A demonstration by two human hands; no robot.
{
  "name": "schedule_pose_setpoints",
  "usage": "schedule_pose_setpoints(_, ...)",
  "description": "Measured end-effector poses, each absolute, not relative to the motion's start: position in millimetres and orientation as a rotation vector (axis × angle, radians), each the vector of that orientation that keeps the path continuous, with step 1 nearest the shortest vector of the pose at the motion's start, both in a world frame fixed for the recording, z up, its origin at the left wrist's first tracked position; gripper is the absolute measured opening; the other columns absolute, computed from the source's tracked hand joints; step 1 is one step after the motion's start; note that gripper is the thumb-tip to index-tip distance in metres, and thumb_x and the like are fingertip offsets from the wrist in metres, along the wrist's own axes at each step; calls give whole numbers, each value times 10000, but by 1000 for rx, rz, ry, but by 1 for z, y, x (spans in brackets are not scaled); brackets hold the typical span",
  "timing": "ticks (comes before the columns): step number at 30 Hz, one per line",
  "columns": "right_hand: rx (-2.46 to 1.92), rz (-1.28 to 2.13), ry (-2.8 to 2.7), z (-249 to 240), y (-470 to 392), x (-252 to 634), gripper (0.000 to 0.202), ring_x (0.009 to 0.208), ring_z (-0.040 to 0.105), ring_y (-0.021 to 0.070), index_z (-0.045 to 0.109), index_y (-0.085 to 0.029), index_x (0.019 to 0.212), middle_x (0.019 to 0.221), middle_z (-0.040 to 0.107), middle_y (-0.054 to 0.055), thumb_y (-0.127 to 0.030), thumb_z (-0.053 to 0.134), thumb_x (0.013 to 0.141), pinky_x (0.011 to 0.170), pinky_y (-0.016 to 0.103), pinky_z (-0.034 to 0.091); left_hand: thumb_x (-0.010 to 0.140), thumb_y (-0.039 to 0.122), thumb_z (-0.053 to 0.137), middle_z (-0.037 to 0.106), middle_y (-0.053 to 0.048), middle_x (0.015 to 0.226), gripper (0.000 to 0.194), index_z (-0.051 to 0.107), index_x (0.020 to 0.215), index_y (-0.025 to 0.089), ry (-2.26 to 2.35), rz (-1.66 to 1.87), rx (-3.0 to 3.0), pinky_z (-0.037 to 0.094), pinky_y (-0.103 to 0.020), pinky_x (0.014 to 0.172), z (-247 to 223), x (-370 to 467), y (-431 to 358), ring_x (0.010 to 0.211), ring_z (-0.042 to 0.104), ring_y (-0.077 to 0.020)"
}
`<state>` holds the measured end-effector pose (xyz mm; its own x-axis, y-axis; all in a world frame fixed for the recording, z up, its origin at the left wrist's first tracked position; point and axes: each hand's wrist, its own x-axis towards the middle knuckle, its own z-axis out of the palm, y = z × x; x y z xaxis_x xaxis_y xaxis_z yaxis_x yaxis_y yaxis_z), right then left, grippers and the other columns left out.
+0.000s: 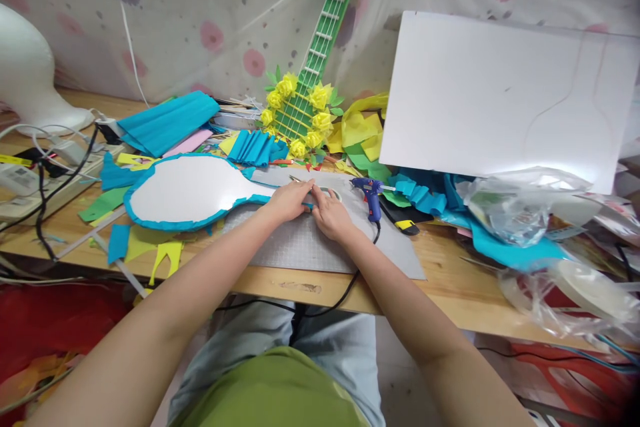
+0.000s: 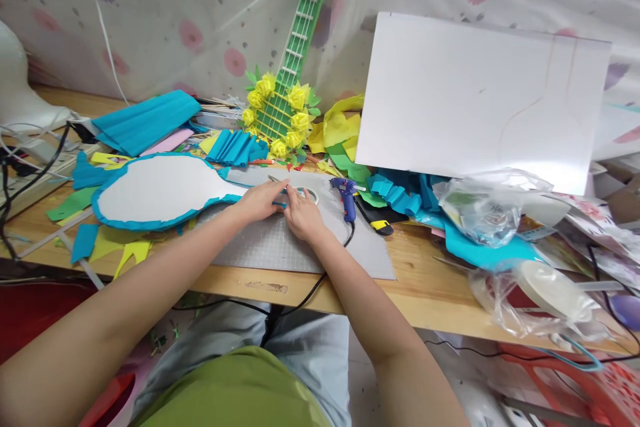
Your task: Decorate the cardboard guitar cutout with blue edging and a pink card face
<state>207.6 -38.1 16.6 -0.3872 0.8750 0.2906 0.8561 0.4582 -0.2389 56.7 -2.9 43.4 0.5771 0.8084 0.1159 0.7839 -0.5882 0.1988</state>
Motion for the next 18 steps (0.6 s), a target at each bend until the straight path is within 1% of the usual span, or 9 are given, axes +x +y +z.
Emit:
schedule_pose_setpoints(2, -1464, 82, -2343, 17, -40, 209, 541, 1227, 433, 239, 284, -9, 1340, 1314, 471, 192, -159, 318, 821, 1084, 484, 204, 804, 315, 553, 533, -114, 1268, 645, 287, 1375, 175, 1423, 203, 2645, 431, -312, 864, 44, 58, -6, 1115, 533, -235)
schedule_pose_setpoints(4, -1467, 138, -2330, 19, -42, 210, 546, 1225, 435, 235, 279, -29, 1347, 1317, 476, 171, -154, 324, 817, 1082, 488, 209, 824, 329, 522, 574, -117, 1215, 621, 283, 1377, 176, 1462, 153, 2642, 444, -321, 824, 46, 58, -8, 1058, 572, -242)
schedule_pose_setpoints(5, -1478, 185, -2306, 22, -43, 211, 549, 1219, 441, 232, 278, -44, 1351, 1303, 495, 155, -147, 324, 813, 1074, 487, 228, 825, 332, 520, 585, -116, 1199, 612, 291, 1372, 181, 1472, 142, 2647, 446, -322, 815, 46, 59, -9, 1044, 580, -245)
schedule_pose_setpoints(9, -1587, 387, -2061, 35, -41, 214, 565, 1185, 473, 218, 279, -102, 1349, 1202, 594, 84, -116, 325, 786, 984, 439, 381, 791, 352, 568, 634, -110, 1109, 621, 336, 1349, 208, 1527, 156, 2635, 449, -329, 796, 46, 61, -11, 1003, 602, -261)
schedule_pose_setpoints(12, -1621, 413, -1948, 41, -35, 210, 593, 1184, 477, 207, 260, -101, 1353, 1246, 563, 82, -106, 337, 764, 960, 399, 407, 753, 346, 614, 643, -98, 1080, 709, 293, 1374, 226, 1523, 264, 2625, 447, -340, 808, 45, 60, -8, 996, 602, -262)
schedule_pose_setpoints(14, -1616, 405, -1991, 41, -29, 203, 625, 1189, 474, 208, 238, -97, 1369, 1291, 522, 89, -108, 348, 754, 964, 391, 401, 696, 350, 669, 577, -108, 1203, 821, 253, 1389, 209, 1426, 407, 2660, 418, -342, 881, 47, 53, -4, 1096, 544, -257)
schedule_pose_setpoints(16, -1604, 385, -2081, 39, -23, 194, 647, 1194, 469, 220, 218, -86, 1385, 1324, 487, 101, -126, 359, 755, 969, 392, 394, 624, 392, 718, 442, -130, 1352, 932, 238, 1391, 171, 1290, 508, 2704, 358, -334, 968, 51, 42, 1, 1223, 431, -256)
schedule_pose_setpoints(17, -1599, 362, -2134, 37, -20, 190, 648, 1197, 465, 227, 216, -74, 1389, 1337, 471, 112, -141, 363, 761, 979, 397, 381, 597, 424, 729, 388, -138, 1393, 973, 235, 1391, 157, 1240, 501, 2715, 335, -330, 991, 55, 34, 4, 1258, 387, -259)
schedule_pose_setpoints(18, -1592, 330, -2191, 36, -18, 186, 640, 1203, 459, 234, 223, -59, 1387, 1348, 454, 128, -158, 366, 770, 997, 403, 359, 579, 457, 730, 376, -146, 1401, 1011, 221, 1396, 147, 1223, 448, 2710, 329, -331, 994, 58, 26, 7, 1264, 379, -266)
